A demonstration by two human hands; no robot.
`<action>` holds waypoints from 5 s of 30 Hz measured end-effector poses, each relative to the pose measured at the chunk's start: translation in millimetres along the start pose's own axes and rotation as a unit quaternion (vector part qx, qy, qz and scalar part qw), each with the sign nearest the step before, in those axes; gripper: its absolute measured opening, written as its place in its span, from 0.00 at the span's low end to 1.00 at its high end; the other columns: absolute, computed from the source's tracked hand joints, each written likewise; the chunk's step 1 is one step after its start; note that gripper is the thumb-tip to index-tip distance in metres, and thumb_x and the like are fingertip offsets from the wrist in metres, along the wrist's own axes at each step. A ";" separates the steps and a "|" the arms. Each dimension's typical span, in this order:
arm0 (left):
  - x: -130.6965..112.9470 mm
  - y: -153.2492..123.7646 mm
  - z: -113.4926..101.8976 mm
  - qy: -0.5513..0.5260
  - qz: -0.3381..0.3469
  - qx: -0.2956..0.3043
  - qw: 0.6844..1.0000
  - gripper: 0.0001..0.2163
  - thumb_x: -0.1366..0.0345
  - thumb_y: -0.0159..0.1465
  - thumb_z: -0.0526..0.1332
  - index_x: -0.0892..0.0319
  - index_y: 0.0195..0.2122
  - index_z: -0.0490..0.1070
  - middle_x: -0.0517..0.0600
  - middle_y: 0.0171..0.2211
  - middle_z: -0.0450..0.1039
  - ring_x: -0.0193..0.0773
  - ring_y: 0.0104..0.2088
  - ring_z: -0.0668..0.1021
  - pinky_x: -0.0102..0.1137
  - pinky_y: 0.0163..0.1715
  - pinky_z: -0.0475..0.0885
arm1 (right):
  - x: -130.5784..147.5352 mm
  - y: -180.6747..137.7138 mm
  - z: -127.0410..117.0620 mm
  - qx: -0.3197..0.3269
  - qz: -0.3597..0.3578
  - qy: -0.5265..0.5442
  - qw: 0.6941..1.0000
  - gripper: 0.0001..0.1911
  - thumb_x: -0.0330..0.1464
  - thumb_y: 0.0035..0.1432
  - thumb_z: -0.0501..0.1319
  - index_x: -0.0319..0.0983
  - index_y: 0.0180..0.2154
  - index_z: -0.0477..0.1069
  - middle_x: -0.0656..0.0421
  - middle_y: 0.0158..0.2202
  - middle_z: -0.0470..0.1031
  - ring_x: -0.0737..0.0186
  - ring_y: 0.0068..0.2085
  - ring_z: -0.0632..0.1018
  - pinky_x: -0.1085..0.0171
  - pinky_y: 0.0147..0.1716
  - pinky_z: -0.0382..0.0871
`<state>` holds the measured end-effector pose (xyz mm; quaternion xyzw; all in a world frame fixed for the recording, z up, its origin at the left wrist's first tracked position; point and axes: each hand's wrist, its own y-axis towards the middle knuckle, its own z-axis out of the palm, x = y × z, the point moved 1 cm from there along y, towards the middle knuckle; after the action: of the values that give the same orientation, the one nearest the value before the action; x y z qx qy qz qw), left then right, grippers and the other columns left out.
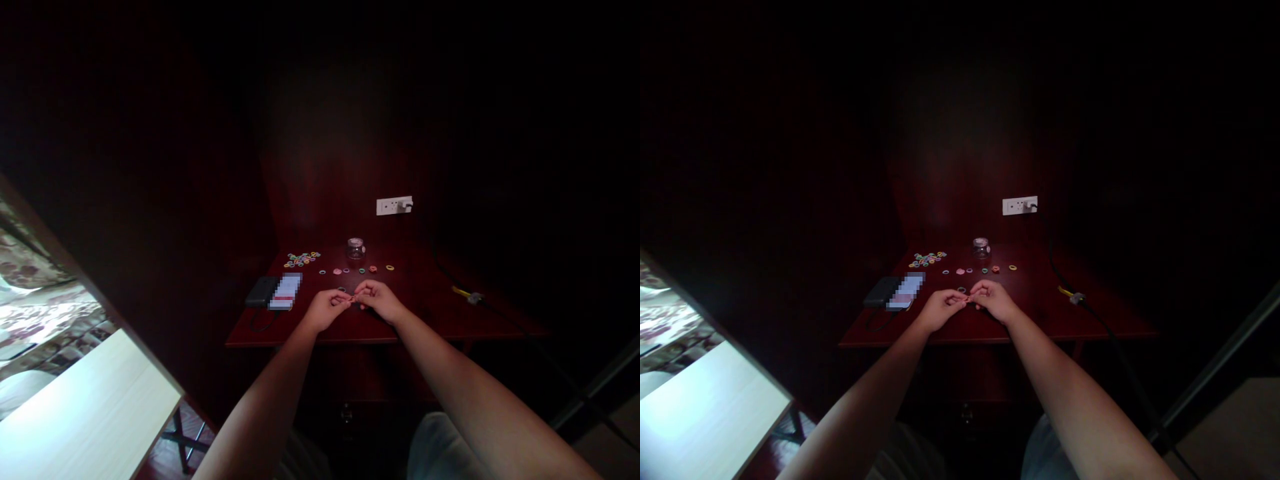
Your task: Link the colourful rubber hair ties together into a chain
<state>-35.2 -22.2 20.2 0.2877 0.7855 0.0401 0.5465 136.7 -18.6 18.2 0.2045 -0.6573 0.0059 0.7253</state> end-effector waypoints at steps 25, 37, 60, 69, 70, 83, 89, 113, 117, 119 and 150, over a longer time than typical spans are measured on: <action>-0.9 1.0 -0.5 0.014 -0.022 -0.032 0.999 0.11 0.60 0.53 0.62 0.65 0.30 0.73 0.51 0.25 0.73 0.31 0.24 0.71 0.25 0.26 0.66 | -0.7 -1.9 -0.1 0.027 -0.023 -0.147 0.988 0.14 0.39 0.43 0.65 0.35 0.28 0.69 0.63 0.18 0.67 0.71 0.19 0.66 0.71 0.20 0.58; -0.7 1.7 0.4 -0.016 -0.007 -0.019 1.000 0.11 0.64 0.50 0.64 0.66 0.33 0.73 0.53 0.28 0.74 0.32 0.27 0.73 0.27 0.30 0.69 | -2.4 -1.1 -2.2 0.032 -0.016 -0.188 0.981 0.12 0.38 0.48 0.60 0.34 0.29 0.72 0.60 0.21 0.71 0.70 0.21 0.68 0.70 0.21 0.59; -0.9 1.7 -1.7 -0.001 -0.002 -0.030 1.000 0.09 0.66 0.52 0.62 0.65 0.32 0.73 0.52 0.29 0.74 0.32 0.28 0.74 0.27 0.30 0.68 | -9.0 0.4 -4.9 0.028 -0.023 -0.203 0.978 0.11 0.37 0.48 0.61 0.35 0.30 0.72 0.61 0.20 0.69 0.70 0.21 0.67 0.71 0.21 0.59; -0.1 1.7 -2.0 -0.001 -0.003 -0.034 0.999 0.09 0.63 0.53 0.61 0.65 0.30 0.73 0.51 0.26 0.73 0.32 0.26 0.72 0.26 0.29 0.67 | -3.9 -1.2 -1.7 0.037 -0.027 -0.224 0.974 0.11 0.37 0.49 0.59 0.35 0.30 0.73 0.61 0.20 0.69 0.70 0.21 0.68 0.70 0.21 0.59; -0.2 1.7 -2.0 0.000 -0.005 -0.035 0.999 0.09 0.63 0.53 0.61 0.65 0.30 0.73 0.51 0.26 0.73 0.32 0.26 0.72 0.26 0.28 0.67 | -3.2 -1.4 -1.4 0.037 -0.027 -0.227 0.973 0.11 0.37 0.50 0.59 0.35 0.30 0.73 0.60 0.21 0.69 0.70 0.21 0.68 0.70 0.21 0.59; -1.7 2.8 -1.6 0.007 -0.014 -0.036 0.999 0.11 0.60 0.55 0.59 0.64 0.30 0.73 0.50 0.26 0.73 0.31 0.25 0.71 0.26 0.26 0.65 | -3.3 -1.7 -1.7 0.023 -0.032 -0.215 0.976 0.14 0.41 0.51 0.58 0.35 0.30 0.71 0.60 0.21 0.70 0.70 0.20 0.68 0.70 0.21 0.60; -0.9 3.2 -1.8 0.007 -0.016 -0.031 0.999 0.12 0.59 0.56 0.59 0.64 0.30 0.73 0.50 0.25 0.73 0.31 0.24 0.71 0.25 0.25 0.64 | -1.9 -1.7 -2.6 0.018 -0.026 -0.193 0.981 0.14 0.40 0.48 0.60 0.35 0.31 0.72 0.60 0.22 0.71 0.70 0.20 0.68 0.70 0.21 0.60; 7.7 3.5 2.8 -0.066 -0.027 -0.013 0.997 0.08 0.65 0.51 0.62 0.64 0.28 0.67 0.48 0.23 0.70 0.28 0.23 0.71 0.23 0.24 0.65 | -6.0 0.6 2.5 0.028 -0.030 -0.193 0.980 0.13 0.40 0.46 0.62 0.36 0.29 0.68 0.63 0.18 0.68 0.70 0.20 0.68 0.70 0.20 0.60; 6.9 3.8 4.4 -0.076 -0.039 -0.004 0.996 0.05 0.69 0.51 0.61 0.64 0.28 0.66 0.48 0.23 0.70 0.28 0.22 0.70 0.23 0.23 0.64 | -3.9 0.4 3.9 0.031 -0.028 -0.189 0.981 0.12 0.39 0.46 0.62 0.36 0.28 0.67 0.63 0.18 0.67 0.70 0.19 0.68 0.70 0.20 0.59; 6.3 3.9 5.2 -0.069 -0.037 -0.006 0.997 0.05 0.71 0.51 0.60 0.63 0.28 0.65 0.48 0.23 0.70 0.28 0.22 0.71 0.22 0.23 0.64 | -4.7 1.1 5.1 0.026 -0.038 -0.197 0.979 0.11 0.38 0.46 0.62 0.36 0.27 0.67 0.63 0.18 0.67 0.70 0.19 0.67 0.70 0.19 0.58; 4.7 2.0 2.5 -0.052 -0.047 -0.033 0.997 0.06 0.67 0.52 0.61 0.63 0.28 0.65 0.49 0.24 0.72 0.29 0.23 0.72 0.22 0.23 0.64 | -2.5 -2.5 6.1 0.030 -0.033 -0.217 0.975 0.12 0.38 0.49 0.58 0.34 0.27 0.72 0.59 0.21 0.71 0.70 0.20 0.67 0.70 0.20 0.59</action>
<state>-33.3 -18.8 16.0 0.2342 0.7667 0.0251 0.5972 131.3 -22.1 15.4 0.2441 -0.7914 -0.0433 0.5587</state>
